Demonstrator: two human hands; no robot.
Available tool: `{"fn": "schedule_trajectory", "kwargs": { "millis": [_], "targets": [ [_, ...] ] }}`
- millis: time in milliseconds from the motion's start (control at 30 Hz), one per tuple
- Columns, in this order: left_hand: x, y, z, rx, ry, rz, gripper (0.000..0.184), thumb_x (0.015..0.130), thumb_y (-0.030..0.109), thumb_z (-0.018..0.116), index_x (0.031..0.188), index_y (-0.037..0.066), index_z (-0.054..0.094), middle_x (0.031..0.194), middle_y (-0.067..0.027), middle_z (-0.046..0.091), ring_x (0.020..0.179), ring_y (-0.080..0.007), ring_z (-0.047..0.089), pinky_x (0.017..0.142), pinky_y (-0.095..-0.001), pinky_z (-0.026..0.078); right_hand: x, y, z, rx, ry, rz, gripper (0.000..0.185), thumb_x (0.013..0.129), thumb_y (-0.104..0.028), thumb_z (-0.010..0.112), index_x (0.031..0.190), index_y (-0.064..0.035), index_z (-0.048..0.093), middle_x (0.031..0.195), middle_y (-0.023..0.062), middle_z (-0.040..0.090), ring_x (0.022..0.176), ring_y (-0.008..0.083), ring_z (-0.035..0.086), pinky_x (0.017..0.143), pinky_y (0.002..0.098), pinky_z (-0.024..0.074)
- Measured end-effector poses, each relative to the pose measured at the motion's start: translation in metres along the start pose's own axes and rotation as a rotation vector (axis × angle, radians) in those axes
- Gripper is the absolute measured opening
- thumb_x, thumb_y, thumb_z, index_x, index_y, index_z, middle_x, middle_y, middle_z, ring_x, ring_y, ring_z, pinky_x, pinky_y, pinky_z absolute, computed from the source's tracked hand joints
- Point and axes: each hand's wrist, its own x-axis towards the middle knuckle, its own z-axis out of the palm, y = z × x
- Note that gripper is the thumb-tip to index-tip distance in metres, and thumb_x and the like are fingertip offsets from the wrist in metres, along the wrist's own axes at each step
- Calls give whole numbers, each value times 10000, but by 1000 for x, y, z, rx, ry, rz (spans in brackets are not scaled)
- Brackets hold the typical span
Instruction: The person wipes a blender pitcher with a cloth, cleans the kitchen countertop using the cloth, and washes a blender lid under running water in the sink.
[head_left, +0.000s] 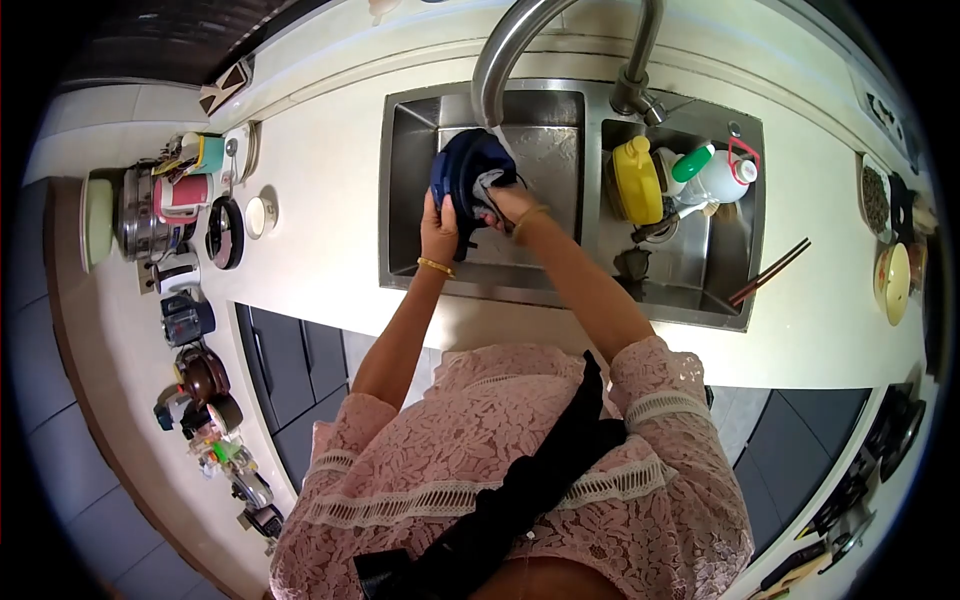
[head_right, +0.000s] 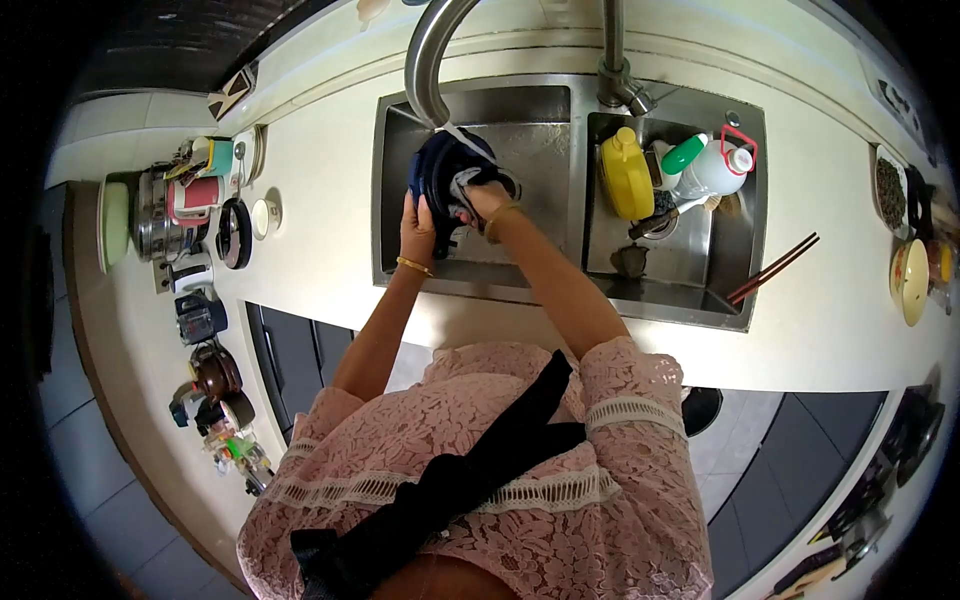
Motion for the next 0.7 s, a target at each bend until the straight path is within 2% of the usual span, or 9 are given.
{"fn": "schedule_trajectory", "kwargs": {
  "millis": [67, 133, 200, 267, 400, 467, 533, 567, 700],
  "targets": [
    [4, -7, -11, -232, -5, -231, 333, 895, 230, 373, 1158, 29, 412, 1014, -60, 513, 895, -130, 479, 790, -237, 394, -10, -1, -2, -149, -30, -114, 313, 794, -285, 497, 745, 17, 558, 624, 79, 559, 465, 130, 499, 413, 270, 381],
    [6, -6, -19, -328, -43, -341, 367, 897, 275, 361, 1177, 41, 401, 1047, -64, 505, 927, -140, 480, 802, -240, 398, -11, -3, -1, -595, 96, -710, 336, 782, -261, 522, 882, 58, 555, 666, 59, 567, 565, 113, 506, 513, 238, 401],
    [3, -3, -21, -355, -46, -402, 383, 896, 292, 362, 1188, 47, 392, 1070, -67, 498, 940, -142, 478, 809, -243, 397, -12, -4, -8, -662, 60, -625, 332, 789, -204, 507, 965, 77, 526, 720, 46, 570, 661, 105, 497, 612, 212, 394],
    [-1, 1, -19, -383, -53, -462, 399, 894, 308, 363, 1200, 53, 384, 1092, -70, 490, 953, -144, 477, 817, -247, 396, -5, -5, -5, -375, 24, -696, 299, 804, -175, 492, 982, 62, 530, 820, 59, 581, 720, 110, 516, 654, 224, 410],
    [-6, -25, -21, -279, -129, -513, 480, 872, 407, 356, 1221, 78, 344, 1138, -79, 462, 995, -178, 484, 822, -273, 419, 1, -9, -1, 567, -499, -326, 261, 834, -182, 459, 1051, -42, 492, 967, 52, 548, 867, 145, 522, 717, 288, 446],
    [-8, -43, -22, -188, -185, -489, 466, 875, 402, 353, 1223, 92, 343, 1124, -68, 467, 983, -168, 480, 829, -268, 407, -24, -15, 9, 474, -257, -187, 225, 842, -249, 425, 964, -81, 511, 895, 11, 550, 787, 130, 520, 649, 282, 444],
    [-5, -23, -14, -141, -149, -372, 450, 879, 390, 354, 1220, 96, 347, 1098, -60, 479, 964, -155, 478, 830, -260, 398, -6, -2, 1, 261, -464, -266, 253, 847, -290, 393, 943, -95, 523, 826, -1, 550, 729, 113, 513, 601, 253, 421],
    [0, -8, -12, -130, -143, -317, 436, 883, 371, 356, 1218, 92, 348, 1093, -57, 481, 960, -148, 476, 829, -259, 397, 9, 9, 6, 34, -381, -313, 278, 849, -318, 372, 899, -99, 536, 777, -18, 544, 691, 91, 502, 579, 218, 395],
    [10, 7, -19, -73, -98, -219, 354, 880, 280, 421, 1151, 53, 424, 1003, -39, 523, 890, -107, 468, 800, -229, 376, -20, 1, 5, -386, -244, -568, 277, 806, -285, 409, 853, -61, 564, 809, 0, 551, 721, 163, 509, 673, 280, 402]
  ]
}}
